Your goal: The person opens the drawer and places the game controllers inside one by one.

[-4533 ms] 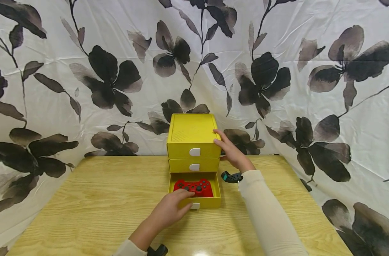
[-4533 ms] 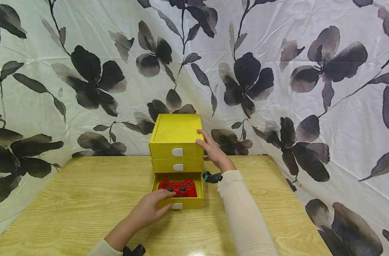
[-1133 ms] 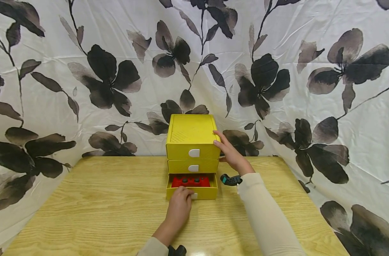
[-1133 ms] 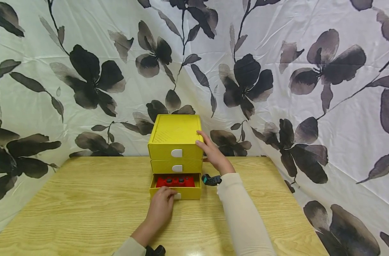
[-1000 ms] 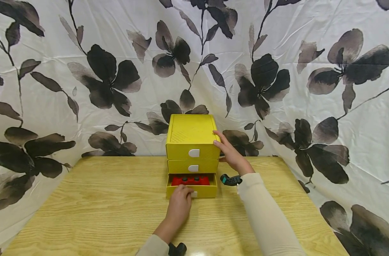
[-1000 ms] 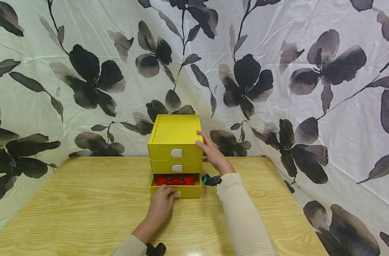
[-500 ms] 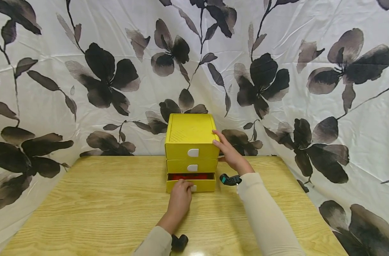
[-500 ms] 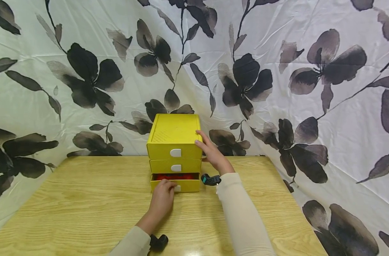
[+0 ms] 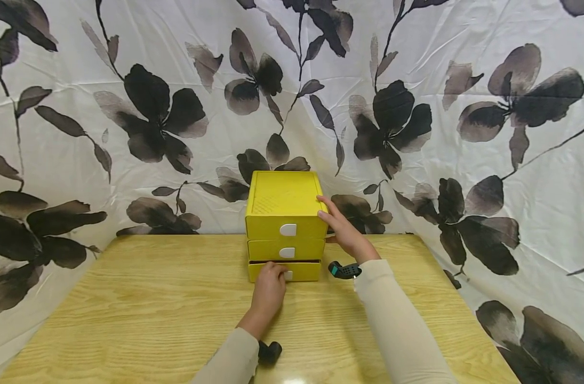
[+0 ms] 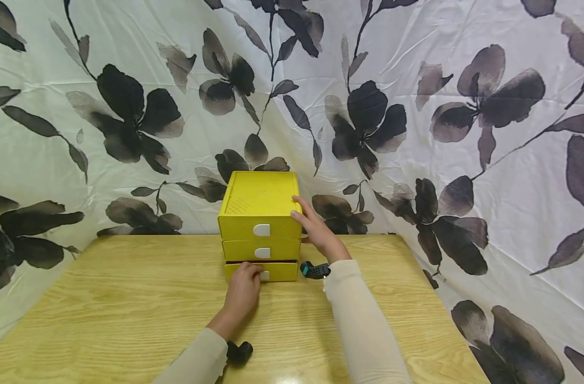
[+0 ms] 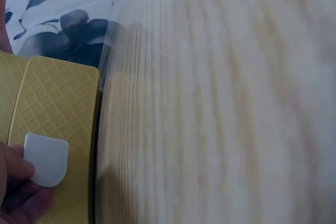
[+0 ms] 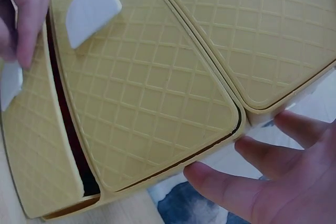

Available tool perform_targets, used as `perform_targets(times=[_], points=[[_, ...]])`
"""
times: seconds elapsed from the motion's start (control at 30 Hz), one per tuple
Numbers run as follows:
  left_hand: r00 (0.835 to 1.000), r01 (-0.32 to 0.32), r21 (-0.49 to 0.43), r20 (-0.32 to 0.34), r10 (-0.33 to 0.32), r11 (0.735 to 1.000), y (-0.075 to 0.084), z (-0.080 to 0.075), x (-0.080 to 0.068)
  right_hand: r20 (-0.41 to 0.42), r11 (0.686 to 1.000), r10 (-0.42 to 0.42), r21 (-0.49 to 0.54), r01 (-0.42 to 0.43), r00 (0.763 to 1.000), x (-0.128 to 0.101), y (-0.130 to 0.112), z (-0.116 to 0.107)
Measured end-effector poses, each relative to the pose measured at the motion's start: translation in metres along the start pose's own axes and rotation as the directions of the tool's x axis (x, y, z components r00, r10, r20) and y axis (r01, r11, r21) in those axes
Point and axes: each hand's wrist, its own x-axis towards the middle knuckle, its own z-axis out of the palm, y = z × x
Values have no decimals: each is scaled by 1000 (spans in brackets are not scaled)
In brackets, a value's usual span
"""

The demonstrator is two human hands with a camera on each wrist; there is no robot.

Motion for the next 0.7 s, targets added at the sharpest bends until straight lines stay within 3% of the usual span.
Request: perform_targets(times=[0.3,0.53,0.7], points=[[998,38,17,51,-39,999,-5,4,4,19,1000,-2,0,2,1000,0,1,-2],[996,53,26,64,-55,998,-1,3,7,84,1000,-5,-4,5,996,-21,-30,0],[996,58,26,66,-60,998,-1,4,8,82,1000,-12,-8,12,997,-22,-32,0]])
